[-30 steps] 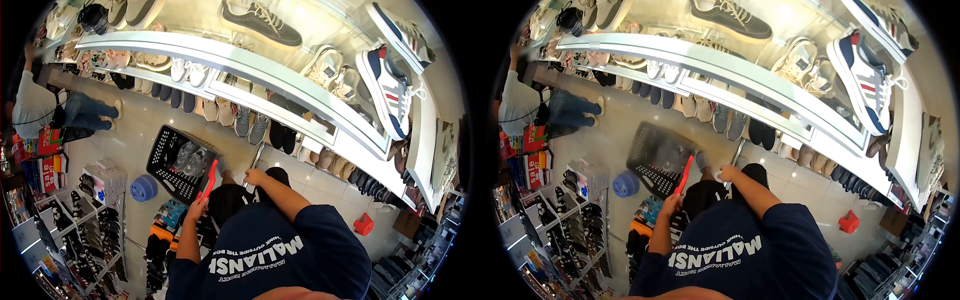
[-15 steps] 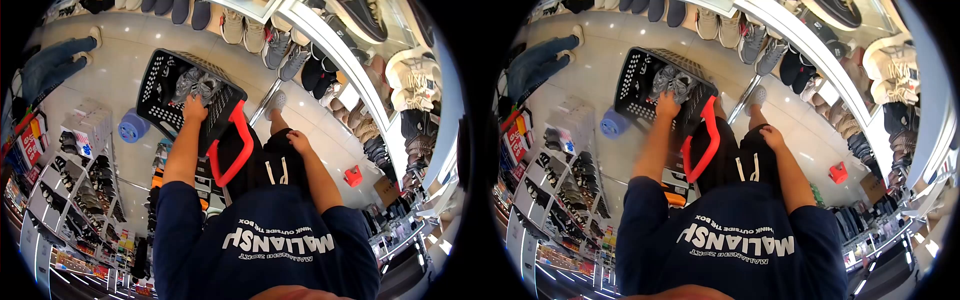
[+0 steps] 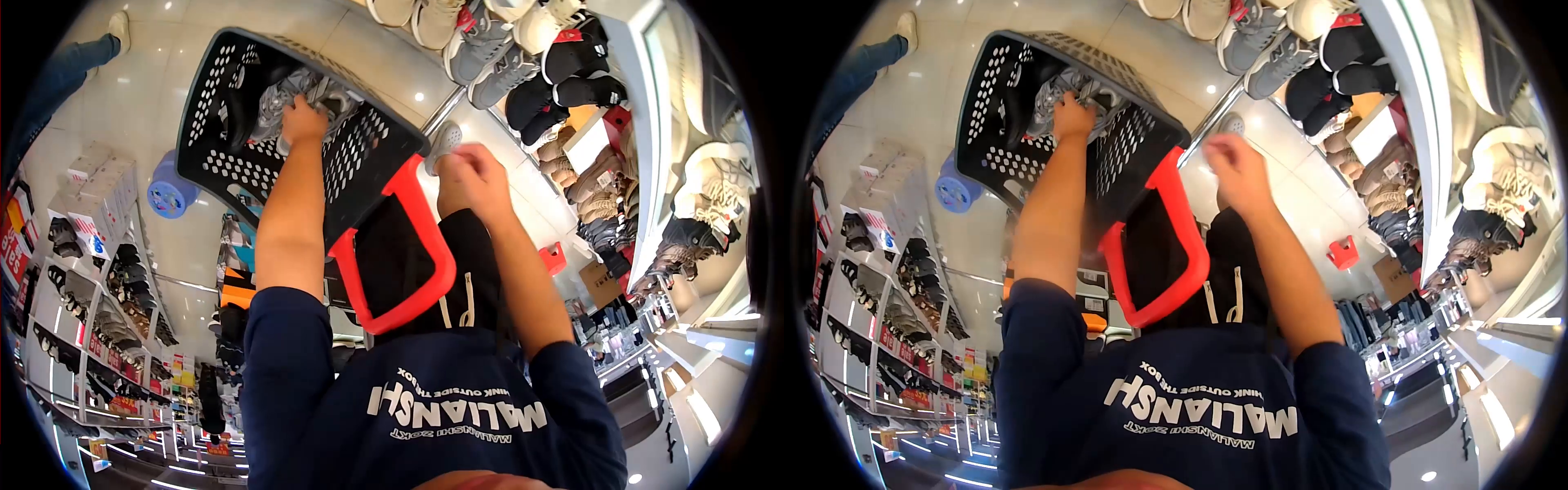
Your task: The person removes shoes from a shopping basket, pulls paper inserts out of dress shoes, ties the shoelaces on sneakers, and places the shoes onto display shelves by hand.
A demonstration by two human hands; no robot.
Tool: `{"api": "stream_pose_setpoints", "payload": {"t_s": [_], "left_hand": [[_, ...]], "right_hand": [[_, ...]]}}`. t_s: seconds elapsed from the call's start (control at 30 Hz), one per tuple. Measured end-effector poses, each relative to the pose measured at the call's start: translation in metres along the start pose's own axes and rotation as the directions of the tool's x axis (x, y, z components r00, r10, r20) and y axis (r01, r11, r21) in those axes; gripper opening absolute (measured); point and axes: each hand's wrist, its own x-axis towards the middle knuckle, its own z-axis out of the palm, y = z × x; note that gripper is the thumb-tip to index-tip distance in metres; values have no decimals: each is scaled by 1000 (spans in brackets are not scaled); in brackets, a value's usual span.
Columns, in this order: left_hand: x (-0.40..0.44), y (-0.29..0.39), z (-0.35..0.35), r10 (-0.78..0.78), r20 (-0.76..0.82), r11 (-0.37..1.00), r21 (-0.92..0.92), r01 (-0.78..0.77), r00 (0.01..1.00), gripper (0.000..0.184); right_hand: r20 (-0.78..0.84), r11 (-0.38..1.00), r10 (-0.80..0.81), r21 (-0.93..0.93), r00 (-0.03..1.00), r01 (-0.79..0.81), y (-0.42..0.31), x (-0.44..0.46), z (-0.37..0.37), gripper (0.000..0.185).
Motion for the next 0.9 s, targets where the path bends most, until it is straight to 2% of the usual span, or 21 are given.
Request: {"api": "stream_pose_setpoints", "payload": {"t_s": [0.03, 0.07, 0.1, 0.13, 0.2, 0.23, 0.27, 0.37, 0.4, 0.43, 0.5, 0.6, 0.67, 0.73, 0.87, 0.9], "left_hand": [[3, -6, 3, 9, -12, 999, -34, -10, 1000, 62], [7, -13, 10, 15, -24, 997, -71, -16, 1000, 61], [14, -23, 19, 51, -96, 990, -126, -63, 994, 60], [17, -29, 20, 42, -90, 986, -155, -56, 995, 60], [29, -38, 12, 24, -87, 978, -204, -41, 996, 60], [37, -46, 15, 43, -117, 978, -200, -66, 992, 59], [39, -52, 13, -26, -112, 968, -251, -3, 993, 60], [44, -50, -8, -235, -38, 902, -380, 204, 971, 66], [51, -53, -10, -240, -21, 892, -399, 212, 970, 66], [55, -55, -10, -242, 0, 883, -415, 220, 970, 68], [64, -59, -8, -269, 68, 864, -423, 272, 961, 73], [76, -60, -7, -260, 142, 879, -374, 295, 955, 74], [85, -62, -8, -256, 129, 909, -304, 284, 958, 68], [86, -59, -14, -200, 133, 942, -246, 228, 971, 63], [91, -59, -24, -134, 145, 956, -242, 167, 980, 57], [88, -65, -20, -114, 139, 954, -261, 148, 984, 57]], "right_hand": [[229, 997, -3, -70, 974, 19, -31, 14, 25, 29], [448, 989, 13, -135, 894, 53, -53, 26, 53, 30], [575, 980, 43, -184, 817, 78, -61, 40, 82, 36], [689, 968, 79, -226, 720, 111, -63, 55, 112, 41], [674, 934, 110, -322, 730, 156, -33, 86, 172, 57], [593, 888, 129, -426, 795, 174, -10, 105, 198, 64], [507, 832, 133, -525, 852, 182, 14, 127, 221, 71], [309, 752, 280, -659, 909, -8, 63, 178, 256, 81], [221, 743, 297, -664, 929, -79, 80, 188, 266, 84], [236, 773, 333, -623, 913, -121, 95, 196, 273, 88], [305, 838, 345, -526, 888, -145, 126, 201, 283, 87], [322, 839, 328, -531, 888, -117, 139, 211, 285, 81], [319, 840, 384, -511, 867, -184, 151, 222, 286, 77], [268, 804, 505, -492, 821, -333, 109, 206, 282, 74], [342, 775, 376, -625, 861, -90, 117, 189, 275, 63], [365, 753, 369, -657, 855, -44, 101, 179, 272, 58]]}}
